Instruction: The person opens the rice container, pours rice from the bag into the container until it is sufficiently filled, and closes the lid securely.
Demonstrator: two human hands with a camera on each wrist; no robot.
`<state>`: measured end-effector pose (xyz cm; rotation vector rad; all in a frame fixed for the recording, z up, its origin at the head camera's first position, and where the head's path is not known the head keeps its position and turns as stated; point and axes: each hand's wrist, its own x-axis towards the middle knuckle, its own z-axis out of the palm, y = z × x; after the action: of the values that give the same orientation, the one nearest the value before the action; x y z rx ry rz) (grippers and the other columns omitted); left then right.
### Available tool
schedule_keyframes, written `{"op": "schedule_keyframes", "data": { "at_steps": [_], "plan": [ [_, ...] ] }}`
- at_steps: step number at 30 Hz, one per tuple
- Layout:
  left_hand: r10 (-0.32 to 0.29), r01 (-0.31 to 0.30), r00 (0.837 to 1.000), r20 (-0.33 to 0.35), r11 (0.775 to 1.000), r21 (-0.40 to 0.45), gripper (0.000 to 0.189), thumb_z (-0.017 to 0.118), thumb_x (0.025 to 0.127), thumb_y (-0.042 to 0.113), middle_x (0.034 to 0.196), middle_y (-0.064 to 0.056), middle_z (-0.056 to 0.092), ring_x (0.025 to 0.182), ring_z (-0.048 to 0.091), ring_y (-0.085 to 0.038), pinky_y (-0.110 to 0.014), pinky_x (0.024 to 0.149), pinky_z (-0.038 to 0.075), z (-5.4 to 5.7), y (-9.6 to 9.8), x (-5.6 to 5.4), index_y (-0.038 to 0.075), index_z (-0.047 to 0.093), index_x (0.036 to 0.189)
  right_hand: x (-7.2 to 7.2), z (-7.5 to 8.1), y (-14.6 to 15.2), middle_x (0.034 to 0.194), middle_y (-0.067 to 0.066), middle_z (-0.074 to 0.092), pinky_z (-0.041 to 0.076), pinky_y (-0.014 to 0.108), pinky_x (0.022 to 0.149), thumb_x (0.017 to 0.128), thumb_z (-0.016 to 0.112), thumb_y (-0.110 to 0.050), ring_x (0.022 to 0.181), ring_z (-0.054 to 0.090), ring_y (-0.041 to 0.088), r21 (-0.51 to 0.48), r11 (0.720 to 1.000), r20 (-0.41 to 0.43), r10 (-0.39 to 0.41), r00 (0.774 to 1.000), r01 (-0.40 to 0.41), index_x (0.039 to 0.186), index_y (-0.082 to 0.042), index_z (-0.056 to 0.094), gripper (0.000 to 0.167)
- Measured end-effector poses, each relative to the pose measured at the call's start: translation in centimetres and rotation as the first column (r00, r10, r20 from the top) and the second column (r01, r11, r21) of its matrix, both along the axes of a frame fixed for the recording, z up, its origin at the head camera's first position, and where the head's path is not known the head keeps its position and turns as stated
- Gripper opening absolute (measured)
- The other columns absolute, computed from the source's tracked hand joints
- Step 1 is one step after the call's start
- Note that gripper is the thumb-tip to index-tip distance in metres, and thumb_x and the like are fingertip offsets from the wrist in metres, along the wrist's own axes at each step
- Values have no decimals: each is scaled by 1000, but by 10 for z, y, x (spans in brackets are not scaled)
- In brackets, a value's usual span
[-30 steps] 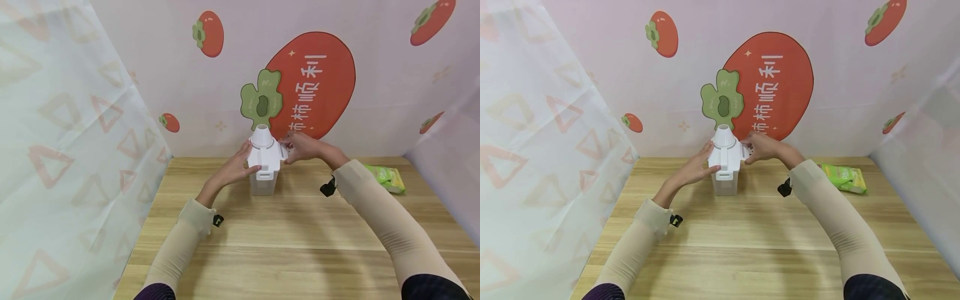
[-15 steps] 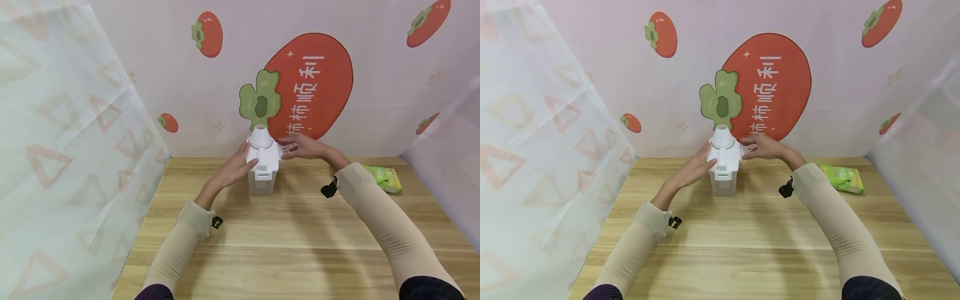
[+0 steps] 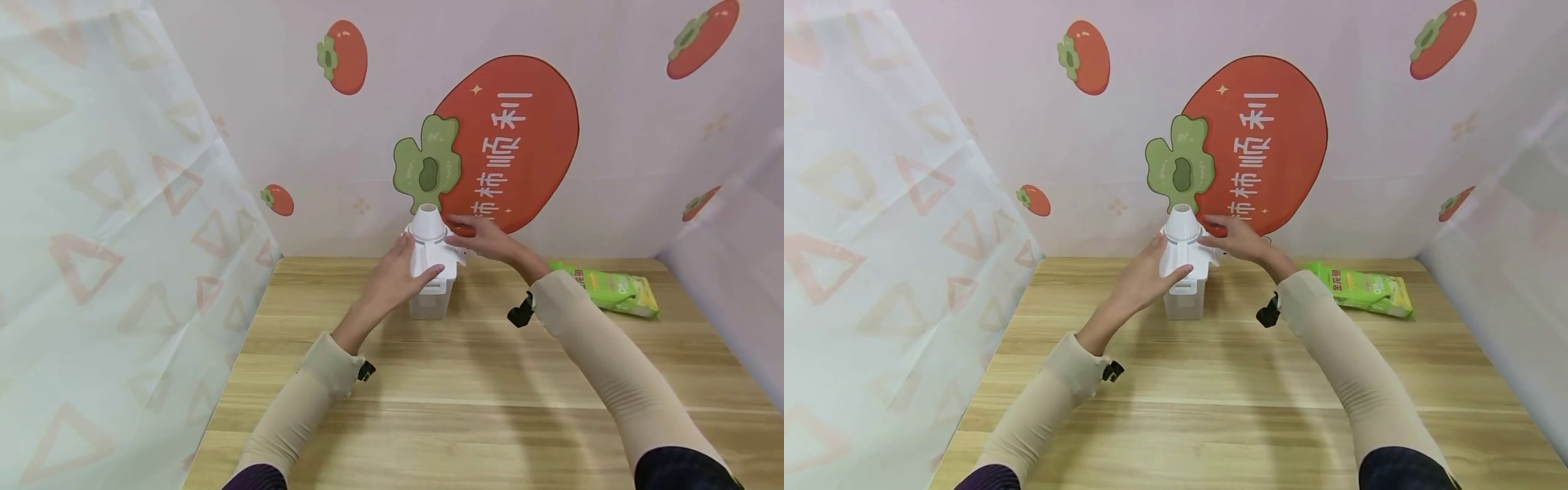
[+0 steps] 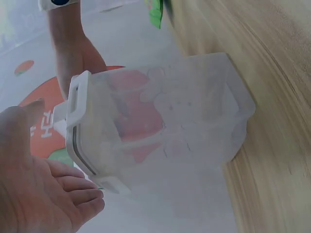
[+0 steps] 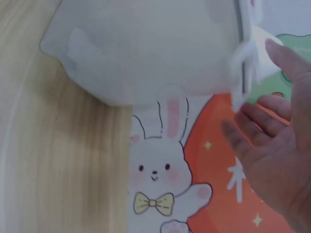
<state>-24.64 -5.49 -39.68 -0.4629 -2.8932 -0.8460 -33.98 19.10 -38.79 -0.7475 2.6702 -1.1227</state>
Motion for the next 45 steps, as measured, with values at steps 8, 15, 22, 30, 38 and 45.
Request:
{"op": "schedule_keyframes", "data": {
  "at_steps": [8, 15, 22, 30, 38, 45],
  "plan": [
    [18, -19, 1000, -21, 998, -62, 103, 59, 98, 70, 171, -20, 30, 153, 41, -37, -55, 117, 46, -5, 7, 0, -4, 29, 164, -5, -11, -12, 164, 14, 46, 36, 62, 122, 105, 68, -36, 153, 40, 36, -63, 997, 10, -42, 999, 42, 162, -11, 45, 66],
    [18, -21, 999, -41, 997, -73, 93, 61, 101, 62, 171, -18, 32, 152, 43, -36, -56, 114, 48, -8, 9, 0, -2, 35, 163, -7, -15, -20, 165, 14, 45, 43, 60, 118, 103, 69, -42, 145, 47, 38, -81, 993, 22, -85, 996, 86, 163, -14, 44, 71],
    [5, -8, 999, -36, 998, -62, 90, 59, 102, 60, 171, -18, 32, 158, 33, -31, -54, 121, 42, -9, 10, -2, -2, 35, 163, -8, -15, -24, 161, 13, 50, 48, 56, 114, 103, 69, -45, 138, 51, 34, -117, 985, 60, -124, 990, 131, 162, -14, 45, 72],
    [-57, 56, 998, -27, 997, -56, 87, 56, 104, 58, 172, -15, 28, 161, 24, -27, -51, 126, 34, -12, 3, -9, -2, 36, 162, -8, -19, -24, 154, 14, 58, 53, 52, 110, 101, 72, -43, 133, 58, 33, -153, 976, 17, -155, 988, 156, 157, -9, 52, 69],
    [-137, 136, 991, -3, 990, -43, 81, 54, 107, 53, 173, -15, 26, 162, 22, -29, -44, 130, 25, -12, -12, -11, -4, 36, 161, 3, -22, -28, 144, 18, 65, 57, 48, 105, 98, 78, -36, 130, 65, 33, -212, 958, -55, -207, 977, 191, 147, -1, 60, 63],
    [-202, 203, 979, 12, 978, -50, 73, 54, 109, 45, 173, -17, 26, 162, 22, -29, -44, 131, 22, -8, -20, -13, -3, 37, 161, 11, -21, -27, 135, 19, 70, 59, 48, 101, 95, 82, -38, 120, 69, 33, -195, 946, -120, -284, 951, 258, 140, 1, 65, 61]
  ]
}}
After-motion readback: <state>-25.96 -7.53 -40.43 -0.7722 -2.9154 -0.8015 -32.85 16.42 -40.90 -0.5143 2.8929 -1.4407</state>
